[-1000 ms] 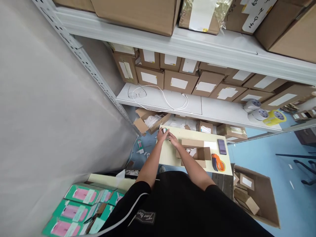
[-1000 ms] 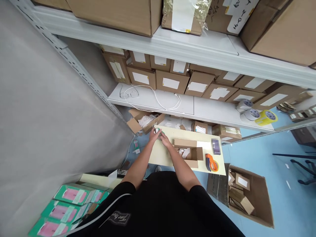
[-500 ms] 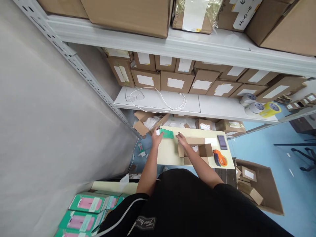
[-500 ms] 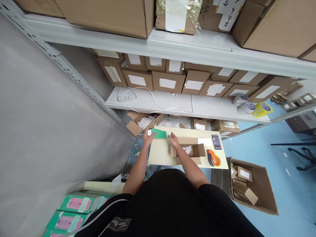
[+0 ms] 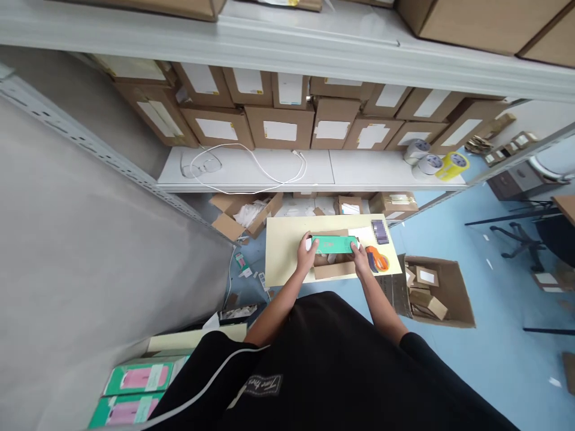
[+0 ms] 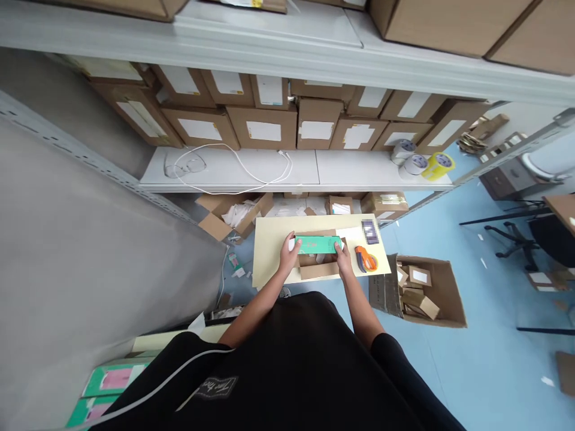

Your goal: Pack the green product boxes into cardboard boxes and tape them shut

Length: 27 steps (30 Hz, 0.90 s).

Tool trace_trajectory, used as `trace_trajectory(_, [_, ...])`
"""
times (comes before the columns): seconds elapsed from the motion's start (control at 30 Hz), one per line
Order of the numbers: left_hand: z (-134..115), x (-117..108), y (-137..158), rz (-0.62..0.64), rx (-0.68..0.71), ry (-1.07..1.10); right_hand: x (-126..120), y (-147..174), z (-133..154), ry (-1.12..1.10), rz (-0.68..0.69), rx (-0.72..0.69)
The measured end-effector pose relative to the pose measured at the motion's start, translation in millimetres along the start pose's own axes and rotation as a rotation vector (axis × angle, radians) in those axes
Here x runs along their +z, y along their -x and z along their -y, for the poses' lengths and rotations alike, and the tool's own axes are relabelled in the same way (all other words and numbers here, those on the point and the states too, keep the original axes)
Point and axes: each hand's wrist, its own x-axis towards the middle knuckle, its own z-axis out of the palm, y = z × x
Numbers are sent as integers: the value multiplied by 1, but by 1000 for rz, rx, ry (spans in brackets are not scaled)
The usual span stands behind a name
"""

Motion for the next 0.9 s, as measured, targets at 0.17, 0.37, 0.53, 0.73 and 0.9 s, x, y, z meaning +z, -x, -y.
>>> trace_trajectory(0.17, [9, 20, 13, -41, -22, -140, -33, -4, -11, 187, -106, 15])
trace_trajectory(0.37, [39, 20, 24, 183, 133, -439, -49, -17, -17, 298, -51, -72])
trace_trajectory(0.53, [67, 28, 36, 409, 82, -659, -40, -12, -29, 323, 36, -139])
trace_trajectory(0.73, [88, 27, 39, 492, 120, -796, -27, 4, -47, 400, 80, -226])
trace_trajectory(0.9, [94, 31, 42, 448, 179, -824, -28, 18, -50, 458, 80, -263])
